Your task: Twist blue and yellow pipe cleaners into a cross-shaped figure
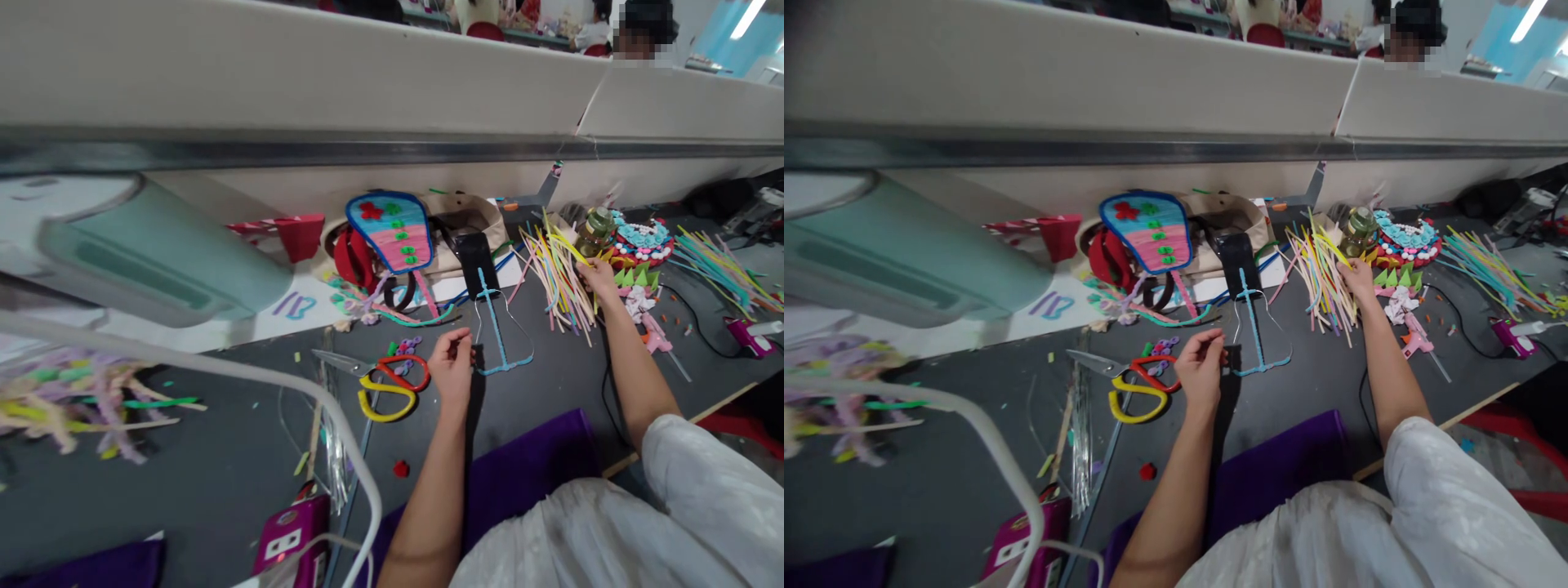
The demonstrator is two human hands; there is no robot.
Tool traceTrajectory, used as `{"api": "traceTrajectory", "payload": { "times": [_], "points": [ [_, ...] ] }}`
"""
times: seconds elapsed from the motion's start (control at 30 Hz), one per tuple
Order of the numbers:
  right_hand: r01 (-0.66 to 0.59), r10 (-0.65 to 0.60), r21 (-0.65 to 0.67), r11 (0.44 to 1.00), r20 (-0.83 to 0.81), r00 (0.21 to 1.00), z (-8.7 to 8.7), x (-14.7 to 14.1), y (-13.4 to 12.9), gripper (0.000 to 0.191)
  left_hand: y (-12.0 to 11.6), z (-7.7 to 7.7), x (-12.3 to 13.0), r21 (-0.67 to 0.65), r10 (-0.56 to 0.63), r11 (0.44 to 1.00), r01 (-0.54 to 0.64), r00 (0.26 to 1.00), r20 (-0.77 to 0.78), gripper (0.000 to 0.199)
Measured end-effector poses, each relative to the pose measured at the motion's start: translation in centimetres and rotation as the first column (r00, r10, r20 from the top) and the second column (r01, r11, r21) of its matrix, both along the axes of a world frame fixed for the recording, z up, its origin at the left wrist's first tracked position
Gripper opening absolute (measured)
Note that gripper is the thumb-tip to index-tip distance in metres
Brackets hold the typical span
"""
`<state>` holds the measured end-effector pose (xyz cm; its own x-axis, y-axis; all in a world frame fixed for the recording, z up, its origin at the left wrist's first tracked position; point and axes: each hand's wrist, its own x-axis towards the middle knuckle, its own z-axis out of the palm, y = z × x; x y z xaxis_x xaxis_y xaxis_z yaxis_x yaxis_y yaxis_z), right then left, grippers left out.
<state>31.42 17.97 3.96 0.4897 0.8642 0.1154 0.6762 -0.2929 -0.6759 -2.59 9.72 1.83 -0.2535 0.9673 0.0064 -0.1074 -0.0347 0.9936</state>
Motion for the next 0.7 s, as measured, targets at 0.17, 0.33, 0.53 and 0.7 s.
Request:
{"api": "traceTrajectory", "payload": {
  "times": [0.17, 0.33, 0.53, 0.7],
  "points": [
    [0.000, 0.003, -0.034, 0.999, 0.088, 0.996, 1.2, -0.6, -0.9, 0.036, 0.0, 0.0, 0.0, -0.010, 0.006, 1.000, -0.006, 1.000, 0.012, 0.021],
    [0.029, -0.002, -0.100, 0.995, 0.257, 0.966, 1.6, -0.8, -1.0, 0.031, 0.0, -0.1, 0.0, -0.013, 0.004, 1.000, -0.004, 1.000, 0.016, 0.022],
    [0.031, -0.026, -0.030, 0.999, 0.132, 0.991, 1.3, -0.8, -0.9, 0.032, 0.0, -0.3, 0.0, -0.021, -0.024, 0.999, 0.024, 1.000, 0.019, 0.021],
    [-0.045, 0.035, -0.090, 0.995, -0.113, 0.993, 0.4, -1.2, -0.4, 0.026, 0.0, -0.4, 0.0, -0.026, -0.028, 0.999, 0.029, 0.999, 0.033, 0.020]
  ]
}}
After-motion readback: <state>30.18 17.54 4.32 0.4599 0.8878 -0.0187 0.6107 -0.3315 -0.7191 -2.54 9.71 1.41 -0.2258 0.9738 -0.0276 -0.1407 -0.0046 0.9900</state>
